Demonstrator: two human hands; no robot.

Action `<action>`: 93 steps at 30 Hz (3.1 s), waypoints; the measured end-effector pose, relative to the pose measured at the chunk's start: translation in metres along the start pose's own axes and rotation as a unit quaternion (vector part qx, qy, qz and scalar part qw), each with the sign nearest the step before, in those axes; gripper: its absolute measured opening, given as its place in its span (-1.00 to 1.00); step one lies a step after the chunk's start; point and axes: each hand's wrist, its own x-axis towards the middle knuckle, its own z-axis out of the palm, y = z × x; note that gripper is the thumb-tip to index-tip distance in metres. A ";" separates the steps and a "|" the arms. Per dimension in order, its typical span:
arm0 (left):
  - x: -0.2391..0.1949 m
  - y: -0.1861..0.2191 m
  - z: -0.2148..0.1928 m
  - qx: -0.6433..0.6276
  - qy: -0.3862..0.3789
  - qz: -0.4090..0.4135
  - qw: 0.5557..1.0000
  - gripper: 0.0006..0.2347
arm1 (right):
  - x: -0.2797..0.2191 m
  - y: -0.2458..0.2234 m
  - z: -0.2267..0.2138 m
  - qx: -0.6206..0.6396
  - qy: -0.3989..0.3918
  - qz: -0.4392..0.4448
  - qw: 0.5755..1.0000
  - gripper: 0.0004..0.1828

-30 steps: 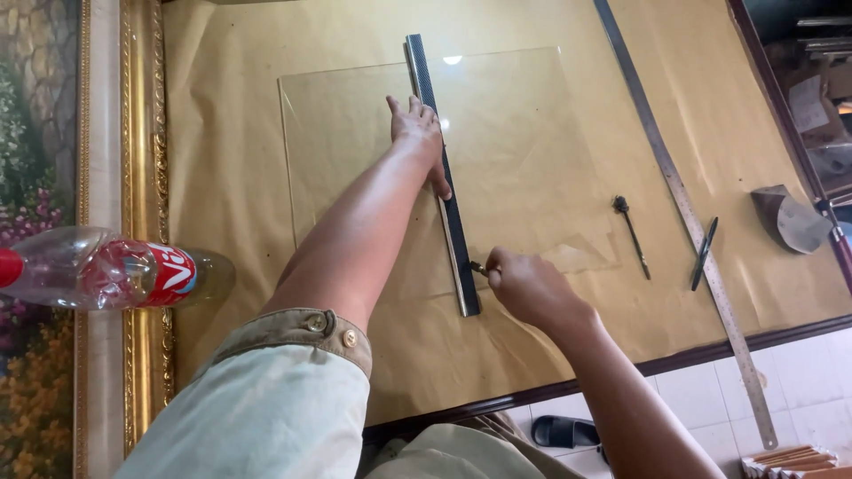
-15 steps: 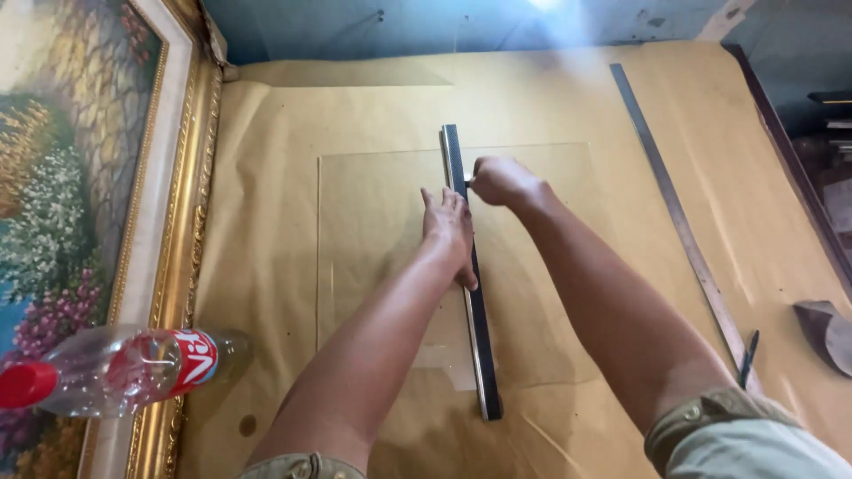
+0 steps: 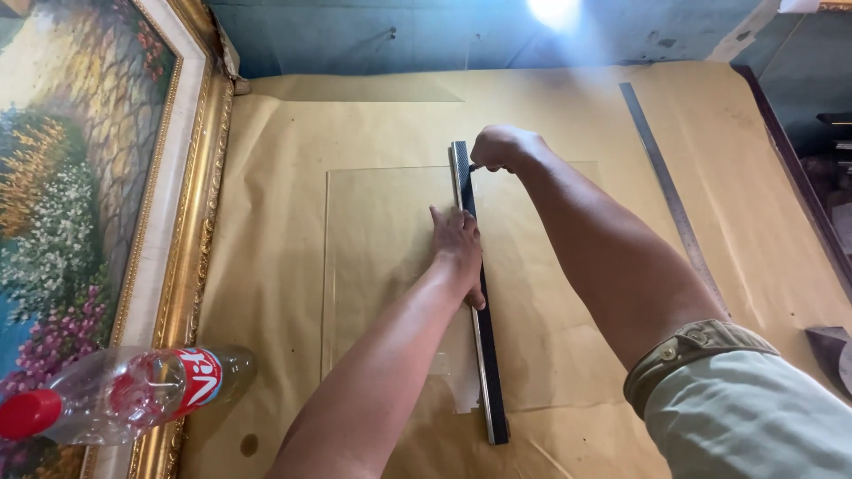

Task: Measuring and scoring a glass pane for cutting using a ruler, pen, and glass cutter.

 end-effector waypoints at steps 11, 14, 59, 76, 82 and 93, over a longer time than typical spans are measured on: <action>0.000 0.001 0.001 0.000 0.000 -0.009 1.000 0.00 | 0.007 0.000 0.003 0.040 0.018 0.020 0.999 -0.77; 0.001 0.002 0.002 0.010 0.012 -0.011 1.000 -0.01 | -0.002 -0.005 -0.003 0.033 0.009 0.023 0.999 -0.75; 0.010 0.004 0.024 -0.011 0.101 -0.019 0.995 0.06 | -0.236 -0.007 0.104 0.087 -0.021 0.039 0.995 -0.67; 0.039 0.002 0.024 0.060 0.075 -0.024 0.995 0.14 | -0.374 -0.024 0.137 0.100 -0.104 0.141 0.979 -0.65; 0.031 0.002 0.027 0.050 0.057 -0.026 0.997 0.13 | -0.392 -0.015 0.118 0.252 -0.016 0.164 0.954 -0.60; -0.079 0.052 0.107 -0.440 0.295 -0.019 0.848 -0.30 | -0.347 -0.007 0.185 0.205 0.068 0.151 0.965 -0.42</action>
